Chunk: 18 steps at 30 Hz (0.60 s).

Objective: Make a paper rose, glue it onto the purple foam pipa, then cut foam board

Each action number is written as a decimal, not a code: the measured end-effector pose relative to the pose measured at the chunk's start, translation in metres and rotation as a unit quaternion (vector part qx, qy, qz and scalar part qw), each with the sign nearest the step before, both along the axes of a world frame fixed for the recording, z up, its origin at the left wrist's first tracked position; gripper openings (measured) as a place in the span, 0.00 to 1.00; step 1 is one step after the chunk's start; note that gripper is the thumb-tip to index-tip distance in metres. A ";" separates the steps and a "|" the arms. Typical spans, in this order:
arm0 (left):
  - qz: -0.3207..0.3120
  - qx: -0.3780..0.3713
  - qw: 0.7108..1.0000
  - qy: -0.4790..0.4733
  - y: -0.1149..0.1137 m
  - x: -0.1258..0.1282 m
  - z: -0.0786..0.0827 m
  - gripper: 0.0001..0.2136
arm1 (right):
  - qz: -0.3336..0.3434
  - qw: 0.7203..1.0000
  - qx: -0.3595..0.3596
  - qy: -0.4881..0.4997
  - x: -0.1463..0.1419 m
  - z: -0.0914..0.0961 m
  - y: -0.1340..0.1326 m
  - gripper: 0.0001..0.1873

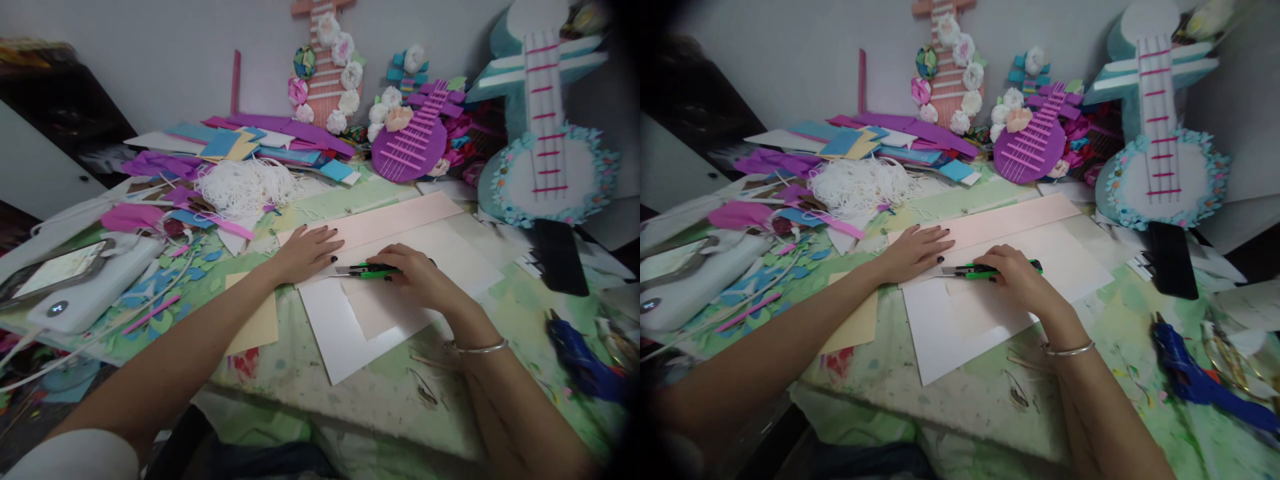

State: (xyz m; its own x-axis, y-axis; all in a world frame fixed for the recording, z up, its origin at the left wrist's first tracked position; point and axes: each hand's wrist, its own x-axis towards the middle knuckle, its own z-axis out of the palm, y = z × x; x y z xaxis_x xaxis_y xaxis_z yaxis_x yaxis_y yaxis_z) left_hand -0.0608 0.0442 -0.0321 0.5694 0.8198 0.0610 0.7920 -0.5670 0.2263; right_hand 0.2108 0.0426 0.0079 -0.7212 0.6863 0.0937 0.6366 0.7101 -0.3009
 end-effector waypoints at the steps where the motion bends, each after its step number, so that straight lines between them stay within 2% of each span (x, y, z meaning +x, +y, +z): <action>1: 0.000 0.001 1.000 0.000 0.000 0.000 0.000 0.22 | 0.001 1.000 0.002 -0.002 -0.001 -0.001 0.000 0.33; 13: 0.006 -0.009 1.000 -0.001 0.002 0.000 0.001 0.21 | -0.010 1.000 -0.009 0.015 0.008 0.000 0.005 0.31; 18: 0.008 -0.017 1.000 -0.021 0.003 -0.002 0.000 0.21 | -0.010 0.999 0.012 0.031 0.010 -0.006 0.008 0.31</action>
State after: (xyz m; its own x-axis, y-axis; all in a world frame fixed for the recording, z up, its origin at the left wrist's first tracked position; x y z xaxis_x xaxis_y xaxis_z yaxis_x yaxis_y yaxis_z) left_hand -0.0624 0.0475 -0.0317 0.5541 0.8305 0.0568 0.7900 -0.5461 0.2787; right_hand 0.2207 0.0510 0.0022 -0.6998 0.6975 0.1542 0.6312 0.7049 -0.3237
